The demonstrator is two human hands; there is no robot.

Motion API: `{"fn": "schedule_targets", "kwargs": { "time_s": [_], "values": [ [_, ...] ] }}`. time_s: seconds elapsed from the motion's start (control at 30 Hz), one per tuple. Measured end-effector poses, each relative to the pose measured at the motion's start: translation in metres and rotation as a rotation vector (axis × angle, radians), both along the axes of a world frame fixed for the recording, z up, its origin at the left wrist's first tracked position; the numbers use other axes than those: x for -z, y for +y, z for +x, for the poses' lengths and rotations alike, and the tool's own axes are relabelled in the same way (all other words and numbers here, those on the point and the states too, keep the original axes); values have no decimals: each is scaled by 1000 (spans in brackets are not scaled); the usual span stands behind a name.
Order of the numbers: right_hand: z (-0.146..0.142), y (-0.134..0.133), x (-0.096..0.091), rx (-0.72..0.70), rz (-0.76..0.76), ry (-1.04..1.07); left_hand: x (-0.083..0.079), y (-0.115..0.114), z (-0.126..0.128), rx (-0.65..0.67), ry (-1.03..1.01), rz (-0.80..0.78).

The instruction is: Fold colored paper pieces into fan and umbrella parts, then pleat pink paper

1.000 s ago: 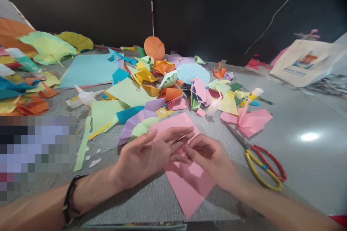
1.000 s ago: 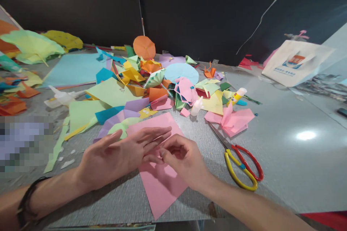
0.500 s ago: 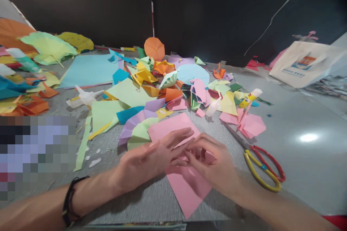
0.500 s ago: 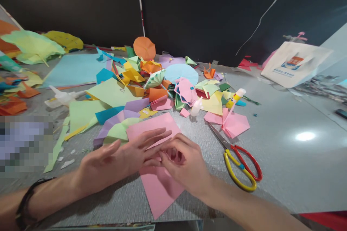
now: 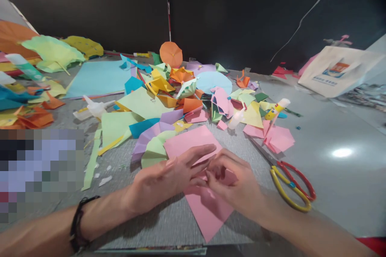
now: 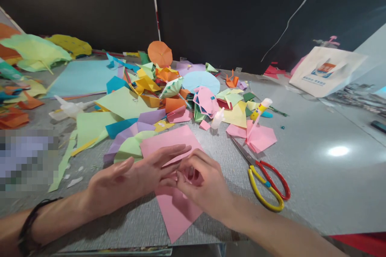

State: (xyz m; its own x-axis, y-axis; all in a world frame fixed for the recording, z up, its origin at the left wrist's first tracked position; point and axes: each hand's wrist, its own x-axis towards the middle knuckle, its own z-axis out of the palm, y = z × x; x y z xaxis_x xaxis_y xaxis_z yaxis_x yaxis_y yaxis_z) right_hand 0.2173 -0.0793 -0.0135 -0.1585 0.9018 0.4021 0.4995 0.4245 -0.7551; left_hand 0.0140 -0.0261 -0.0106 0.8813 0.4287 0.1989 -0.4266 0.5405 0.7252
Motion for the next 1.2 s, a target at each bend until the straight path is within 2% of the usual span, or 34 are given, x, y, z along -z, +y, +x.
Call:
{"fn": "schedule_targets", "kwargs": {
  "time_s": [0.17, 0.4, 0.5, 0.6, 0.73, 0.87, 1.0, 1.1, 1.2],
  "values": [
    [3, -1, 0, -35, -9, -28, -3, 2, -1, 3, -21, -84],
    [2, -3, -3, -40, 41, 63, 1, 11, -3, 9, -83, -365],
    [2, -3, -9, -32, 63, 129, 2, 13, -4, 13, -74, -376],
    [5, -3, -11, -57, 80, 105, 2, 13, -4, 20, -74, -365],
    [6, -1, -6, -129, 82, 41, 1, 11, -5, 28, -64, -353],
    [8, 3, 1, -199, 196, -16, -1, 10, -5, 25, -59, -364],
    [14, 2, 5, -167, 327, -176, 0, 9, -4, 39, -79, -388],
    [19, -3, 3, -175, 330, -321, 0, 8, -4, 73, -88, -399],
    [21, -6, 2, -203, 333, -374, -1, 8, -3, 83, -93, -405]
  ]
}}
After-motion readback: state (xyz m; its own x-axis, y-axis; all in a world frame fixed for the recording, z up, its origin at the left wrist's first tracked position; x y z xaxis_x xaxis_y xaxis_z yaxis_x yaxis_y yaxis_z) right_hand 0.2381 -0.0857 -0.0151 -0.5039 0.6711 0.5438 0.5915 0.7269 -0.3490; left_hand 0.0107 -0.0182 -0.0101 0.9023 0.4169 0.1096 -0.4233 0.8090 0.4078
